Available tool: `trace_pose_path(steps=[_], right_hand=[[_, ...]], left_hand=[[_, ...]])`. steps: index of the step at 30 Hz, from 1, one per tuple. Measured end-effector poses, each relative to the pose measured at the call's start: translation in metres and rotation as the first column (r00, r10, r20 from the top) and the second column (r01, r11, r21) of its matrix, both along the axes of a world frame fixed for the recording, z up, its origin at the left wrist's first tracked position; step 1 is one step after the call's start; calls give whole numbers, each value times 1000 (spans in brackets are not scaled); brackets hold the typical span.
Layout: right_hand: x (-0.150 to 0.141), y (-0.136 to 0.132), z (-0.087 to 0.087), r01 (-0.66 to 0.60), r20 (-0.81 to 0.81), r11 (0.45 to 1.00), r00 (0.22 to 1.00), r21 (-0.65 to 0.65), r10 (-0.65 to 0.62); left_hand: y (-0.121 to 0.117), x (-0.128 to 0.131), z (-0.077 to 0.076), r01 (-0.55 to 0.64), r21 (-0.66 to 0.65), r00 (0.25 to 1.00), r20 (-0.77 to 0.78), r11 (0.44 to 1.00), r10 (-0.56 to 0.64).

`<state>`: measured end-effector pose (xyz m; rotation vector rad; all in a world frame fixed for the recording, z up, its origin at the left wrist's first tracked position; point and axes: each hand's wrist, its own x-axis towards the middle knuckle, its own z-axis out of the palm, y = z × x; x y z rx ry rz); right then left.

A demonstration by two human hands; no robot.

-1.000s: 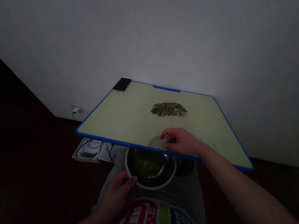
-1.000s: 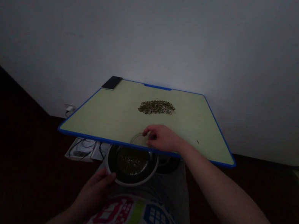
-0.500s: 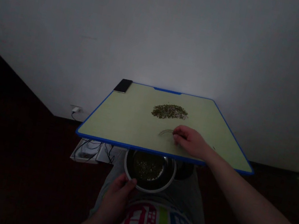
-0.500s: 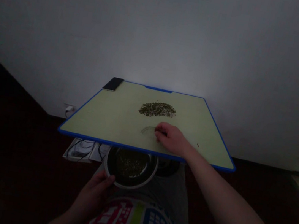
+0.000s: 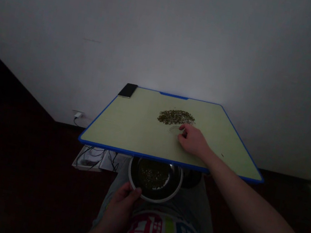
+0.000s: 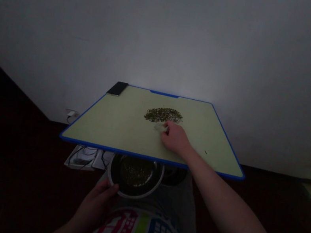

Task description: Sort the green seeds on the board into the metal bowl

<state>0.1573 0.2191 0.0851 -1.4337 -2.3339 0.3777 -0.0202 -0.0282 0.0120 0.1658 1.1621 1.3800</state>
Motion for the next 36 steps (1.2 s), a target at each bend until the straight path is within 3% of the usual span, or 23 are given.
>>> trace_pose_path(steps=[6,13,27,32,36], right_hand=[[-4,17,0,15,29,999,999,29,-16],[-17,19,0,28,38,998,999,53,-30],[10,24,5,73,65,997,995,34,-76],[-5,17,2,2,53,1000,999,20,-3],[-19,17,0,7,55,999,998,35,-9]], left_hand=[[1,0,2,0,-7,1000,-5,1000,0],[2,0,1,6,-4,1000,-9,1000,-6],[4,1,11,4,-22,1000,-16,1000,-4],[6,1,17,-16,-34,1000,2,999,16],[4,1,14,-18,-42,1000,0,999,18]])
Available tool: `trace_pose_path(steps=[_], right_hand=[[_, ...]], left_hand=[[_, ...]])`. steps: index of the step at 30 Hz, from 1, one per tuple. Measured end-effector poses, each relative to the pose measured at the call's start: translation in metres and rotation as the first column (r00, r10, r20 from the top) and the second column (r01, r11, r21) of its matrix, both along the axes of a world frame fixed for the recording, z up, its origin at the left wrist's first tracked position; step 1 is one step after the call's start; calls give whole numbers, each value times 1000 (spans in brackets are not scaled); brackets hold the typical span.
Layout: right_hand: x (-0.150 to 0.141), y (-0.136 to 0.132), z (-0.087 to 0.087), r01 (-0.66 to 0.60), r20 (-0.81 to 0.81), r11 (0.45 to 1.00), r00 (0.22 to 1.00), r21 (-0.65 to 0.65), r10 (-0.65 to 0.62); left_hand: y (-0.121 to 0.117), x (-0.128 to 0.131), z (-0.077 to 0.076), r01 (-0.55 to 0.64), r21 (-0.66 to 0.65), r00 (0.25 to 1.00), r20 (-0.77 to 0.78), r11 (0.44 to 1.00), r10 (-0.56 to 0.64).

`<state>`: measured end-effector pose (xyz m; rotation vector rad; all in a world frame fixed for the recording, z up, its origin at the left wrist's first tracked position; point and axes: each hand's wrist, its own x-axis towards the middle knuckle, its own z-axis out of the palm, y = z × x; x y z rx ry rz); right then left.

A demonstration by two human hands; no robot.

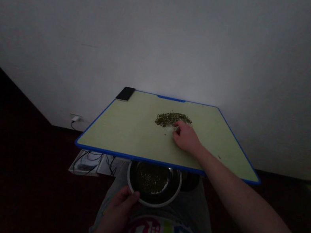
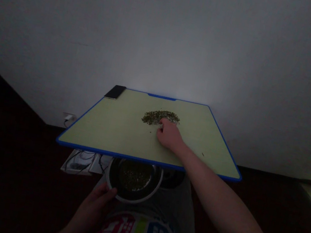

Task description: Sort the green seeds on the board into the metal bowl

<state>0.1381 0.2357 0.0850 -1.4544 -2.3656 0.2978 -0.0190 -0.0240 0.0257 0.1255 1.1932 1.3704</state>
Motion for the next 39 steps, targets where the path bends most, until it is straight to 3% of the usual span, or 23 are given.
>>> trace_pose_path(steps=[11,23,39], right_hand=[[12,9,4,17,39,1000,999,-8,-16],[1,30,3,-6,26,1000,1000,9,6],[23,27,4,-113,31,993,993,-39,115]], left_hand=[[-2,0,-13,11,22,1000,-1,1000,-11],[-4,-4,-20,46,48,999,-23,998,-45],[-1,-1,-3,45,14,999,-13,999,-45]])
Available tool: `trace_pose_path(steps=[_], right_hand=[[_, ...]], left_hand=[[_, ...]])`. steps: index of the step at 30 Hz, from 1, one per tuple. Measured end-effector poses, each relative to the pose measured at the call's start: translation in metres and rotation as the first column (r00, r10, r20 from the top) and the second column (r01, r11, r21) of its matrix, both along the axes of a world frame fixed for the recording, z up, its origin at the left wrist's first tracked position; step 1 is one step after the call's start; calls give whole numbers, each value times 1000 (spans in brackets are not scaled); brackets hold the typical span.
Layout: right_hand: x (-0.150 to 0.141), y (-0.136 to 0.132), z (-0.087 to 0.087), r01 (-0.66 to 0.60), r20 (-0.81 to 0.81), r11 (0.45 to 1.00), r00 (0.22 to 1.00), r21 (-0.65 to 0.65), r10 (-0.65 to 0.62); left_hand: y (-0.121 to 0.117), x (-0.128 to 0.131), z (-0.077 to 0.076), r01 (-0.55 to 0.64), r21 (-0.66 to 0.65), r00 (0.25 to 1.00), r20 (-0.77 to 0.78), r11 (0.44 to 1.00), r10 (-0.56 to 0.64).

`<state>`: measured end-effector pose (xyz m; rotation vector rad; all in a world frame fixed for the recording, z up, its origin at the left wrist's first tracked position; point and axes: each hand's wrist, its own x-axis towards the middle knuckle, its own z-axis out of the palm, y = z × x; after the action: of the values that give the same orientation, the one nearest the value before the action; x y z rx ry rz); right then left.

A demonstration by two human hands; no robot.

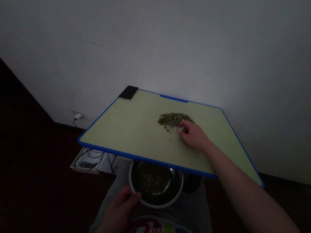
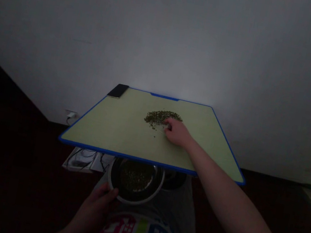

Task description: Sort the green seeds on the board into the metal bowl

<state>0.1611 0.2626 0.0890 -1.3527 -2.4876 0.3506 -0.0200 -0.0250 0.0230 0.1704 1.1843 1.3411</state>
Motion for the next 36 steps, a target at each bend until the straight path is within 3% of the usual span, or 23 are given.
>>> trace_pose_path(steps=[11,22,36], right_hand=[[-3,3,1,-13,6,1000,1000,-17,13],[7,-1,0,2,8,1000,1000,-14,-2],[2,-4,0,-29,1,999,1000,-29,29]], left_hand=[[-2,-2,-12,-5,20,1000,-16,1000,6],[-1,-1,-5,-3,14,1000,-22,1000,3],[-3,-1,-14,-5,37,999,42,999,3]])
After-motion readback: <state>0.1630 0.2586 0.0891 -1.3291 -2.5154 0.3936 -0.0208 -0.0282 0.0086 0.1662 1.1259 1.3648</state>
